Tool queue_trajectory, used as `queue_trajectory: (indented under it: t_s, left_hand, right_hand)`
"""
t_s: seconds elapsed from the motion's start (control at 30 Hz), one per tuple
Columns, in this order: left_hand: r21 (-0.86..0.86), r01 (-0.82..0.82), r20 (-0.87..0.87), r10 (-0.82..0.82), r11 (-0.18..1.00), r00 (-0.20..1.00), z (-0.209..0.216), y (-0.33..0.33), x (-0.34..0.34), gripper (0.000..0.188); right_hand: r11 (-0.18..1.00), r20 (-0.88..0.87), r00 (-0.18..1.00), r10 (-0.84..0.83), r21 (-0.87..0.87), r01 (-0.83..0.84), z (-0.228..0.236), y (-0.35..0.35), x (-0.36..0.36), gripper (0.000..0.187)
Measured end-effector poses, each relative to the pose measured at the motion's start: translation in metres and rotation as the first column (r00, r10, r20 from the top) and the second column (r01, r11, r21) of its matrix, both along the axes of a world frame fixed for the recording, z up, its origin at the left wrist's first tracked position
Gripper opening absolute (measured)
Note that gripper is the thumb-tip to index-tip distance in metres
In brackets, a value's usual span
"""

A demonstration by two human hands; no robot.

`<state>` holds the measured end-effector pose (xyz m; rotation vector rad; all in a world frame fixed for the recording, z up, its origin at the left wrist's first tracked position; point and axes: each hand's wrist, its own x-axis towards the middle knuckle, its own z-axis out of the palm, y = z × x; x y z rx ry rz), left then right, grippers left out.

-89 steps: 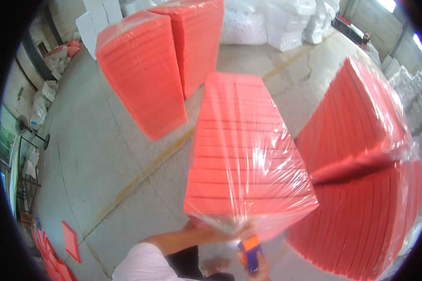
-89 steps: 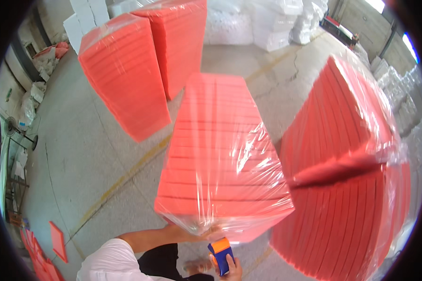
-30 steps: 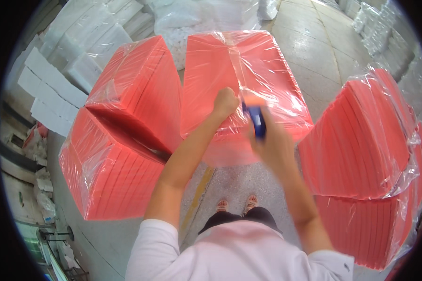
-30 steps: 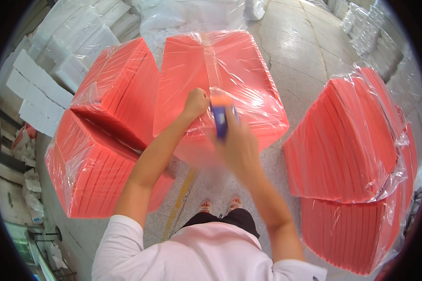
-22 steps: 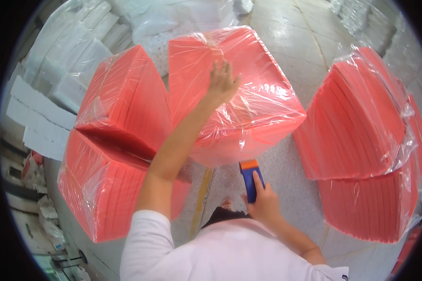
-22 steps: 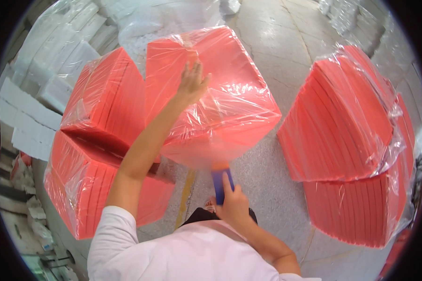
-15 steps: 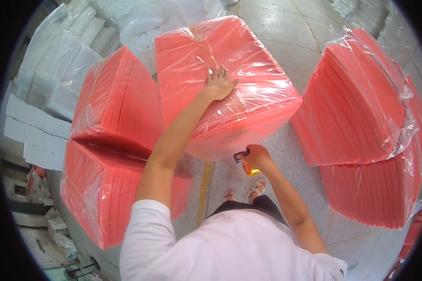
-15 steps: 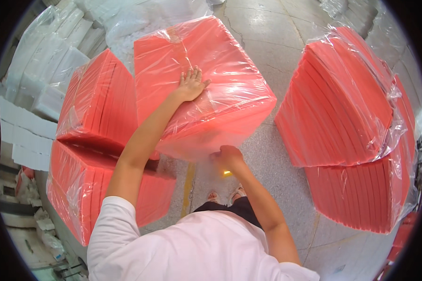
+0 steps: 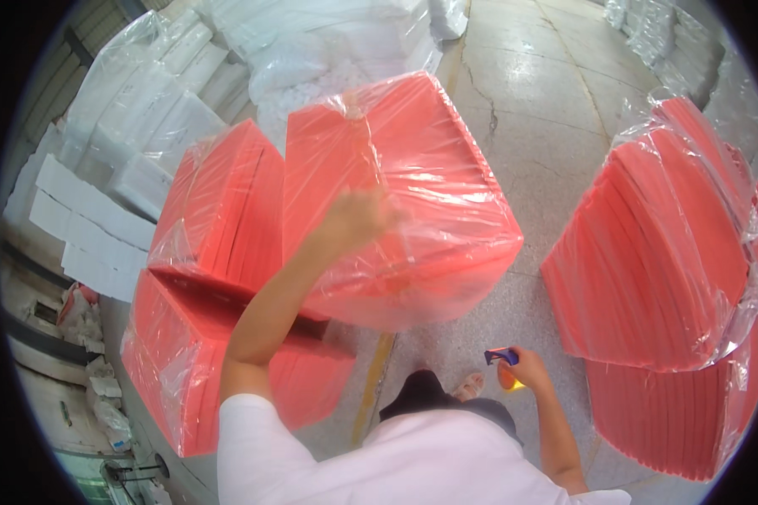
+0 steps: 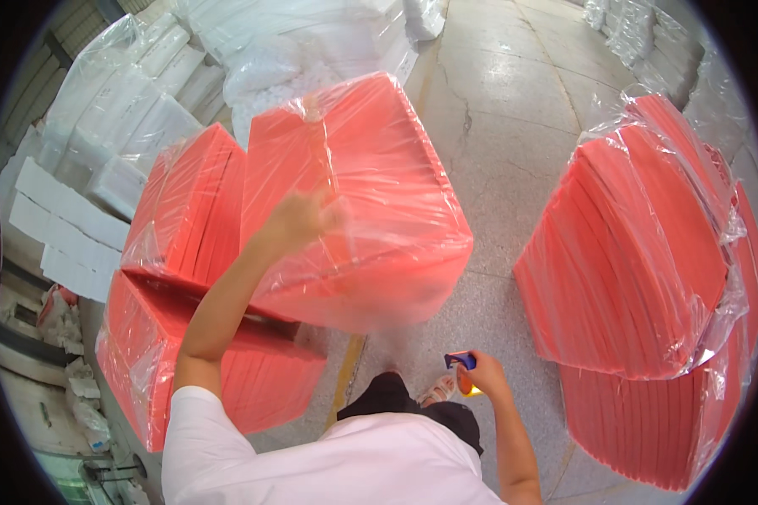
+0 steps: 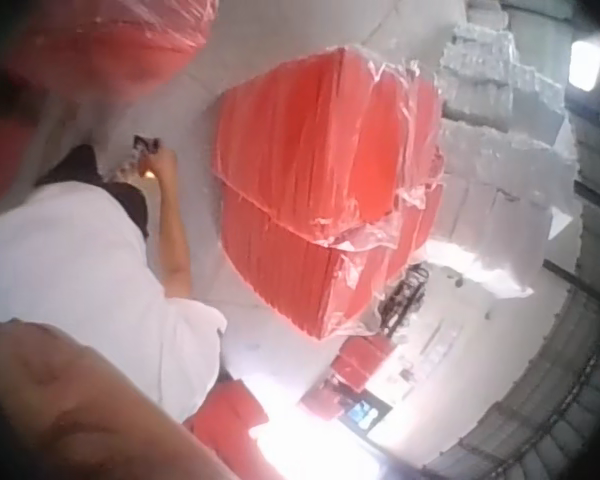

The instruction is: The person wraps stacks of red foam sheets in clear plastic film using a handheld tape dispenser. They pull the film over the foam, smooth it down, and secure it with tape, repeating the process for multiple stacks in a warehouse environment.

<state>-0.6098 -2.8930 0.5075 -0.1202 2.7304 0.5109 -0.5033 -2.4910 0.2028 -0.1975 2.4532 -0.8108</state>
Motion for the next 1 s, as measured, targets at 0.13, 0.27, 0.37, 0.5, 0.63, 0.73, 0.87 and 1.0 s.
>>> queue_trajectory:
  t_s: [0.13,0.27,0.37,0.5,0.63,0.73,0.87,1.0]
  left_hand:
    - [-0.347,-0.202,-0.776,-0.160,0.916,0.610,-0.101,-0.082,-0.114,0.081]
    - [-0.404,-0.144,-0.427,-0.047,0.904,0.903,-0.219,-0.120,-0.160,0.088]
    - [-0.403,-0.022,-0.367,-0.140,0.915,0.919,-0.189,-0.146,-0.166,0.079]
    - [-0.387,0.527,-0.509,-0.652,0.756,0.562,-0.188,-0.195,-0.080,0.057]
    - [-0.190,0.422,-0.329,-0.463,0.886,0.823,-0.091,-0.062,0.069,0.089]
    - [-0.357,0.209,-0.321,-0.329,0.910,0.888,-0.097,-0.064,0.121,0.086]
    - [-0.550,0.225,-0.208,-0.393,0.804,0.896,-0.086,-0.092,0.115,0.077]
    - [-0.597,0.172,-0.239,-0.378,0.784,0.895,-0.099,-0.125,0.101,0.076]
  right_hand:
    - [0.998,-0.093,0.996,-0.008,-0.064,0.002,0.047,-0.012,-0.019,0.050]
    - [0.911,0.055,0.982,-0.180,-0.368,0.188,0.076,-0.007,-0.006,0.047]
    - [0.496,0.418,0.848,-0.327,-0.688,0.530,0.070,0.000,0.022,0.051]
    - [-0.176,0.574,0.734,-0.364,-0.816,0.551,0.042,-0.024,-0.004,0.047]
    - [-0.482,0.628,0.728,-0.276,-0.745,0.460,0.067,-0.058,-0.055,0.049]
    - [-0.492,0.529,0.837,-0.139,-0.771,0.405,0.076,-0.089,-0.074,0.052]
    - [-0.450,0.593,0.797,-0.114,-0.746,0.491,0.062,-0.101,-0.067,0.050]
    - [-0.394,0.639,0.732,-0.237,-0.752,0.529,0.049,-0.080,-0.047,0.048]
